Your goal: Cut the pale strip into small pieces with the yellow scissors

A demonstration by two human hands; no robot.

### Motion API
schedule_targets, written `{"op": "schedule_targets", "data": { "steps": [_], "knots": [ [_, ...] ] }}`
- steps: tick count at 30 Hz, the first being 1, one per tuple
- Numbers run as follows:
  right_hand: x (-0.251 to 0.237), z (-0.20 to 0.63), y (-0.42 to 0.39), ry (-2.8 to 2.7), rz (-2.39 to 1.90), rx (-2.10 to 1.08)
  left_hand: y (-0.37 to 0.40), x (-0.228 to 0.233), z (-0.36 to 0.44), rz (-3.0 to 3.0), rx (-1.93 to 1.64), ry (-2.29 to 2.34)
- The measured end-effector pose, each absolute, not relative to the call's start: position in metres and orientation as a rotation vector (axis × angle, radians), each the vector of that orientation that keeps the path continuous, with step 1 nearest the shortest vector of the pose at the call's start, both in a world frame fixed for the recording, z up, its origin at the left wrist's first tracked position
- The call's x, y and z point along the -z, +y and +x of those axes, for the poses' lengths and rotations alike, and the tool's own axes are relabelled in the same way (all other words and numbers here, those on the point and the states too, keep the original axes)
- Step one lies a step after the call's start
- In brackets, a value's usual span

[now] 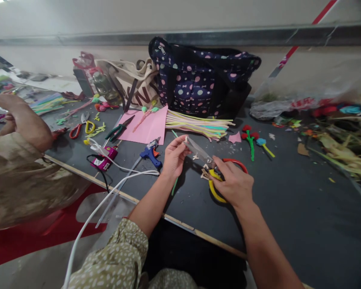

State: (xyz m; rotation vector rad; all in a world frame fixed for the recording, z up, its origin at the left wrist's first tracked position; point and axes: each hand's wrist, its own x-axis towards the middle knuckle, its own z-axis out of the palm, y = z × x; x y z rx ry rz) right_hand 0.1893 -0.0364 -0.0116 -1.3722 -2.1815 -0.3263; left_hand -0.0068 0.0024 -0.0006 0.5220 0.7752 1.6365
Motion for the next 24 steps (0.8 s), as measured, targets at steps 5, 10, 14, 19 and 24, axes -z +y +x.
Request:
{"op": "schedule_targets", "data": {
  "steps": [5,10,14,19,24],
  "knots": [
    [0.0141,0.1901,-0.0356,-2.207,-1.326,0.323,0.0011,0.0022,-0.0047,0.592,-1.646,0.809],
    [0.0124,0.1904,-0.0357,-2.190,-1.307,0.324,0.0004,0.0025,-0.0043,0.603,-1.645,0.835],
    [0.0125,0.1905,-0.0356,-2.186,-1.319,0.331,0.0009,0.0015,-0.0045,0.576,-1.643,0.815],
    [0.0145,0.1905,-0.0351,-2.199,-1.322,0.316,0.0008,0.0021,-0.0041,0.568,-1.638,0.797],
    [0.0139,0.1909,-0.0352,-2.197,-1.317,0.301,0.0009,0.0031,-0.0057,0.578,-1.631,0.779]
  ]
}}
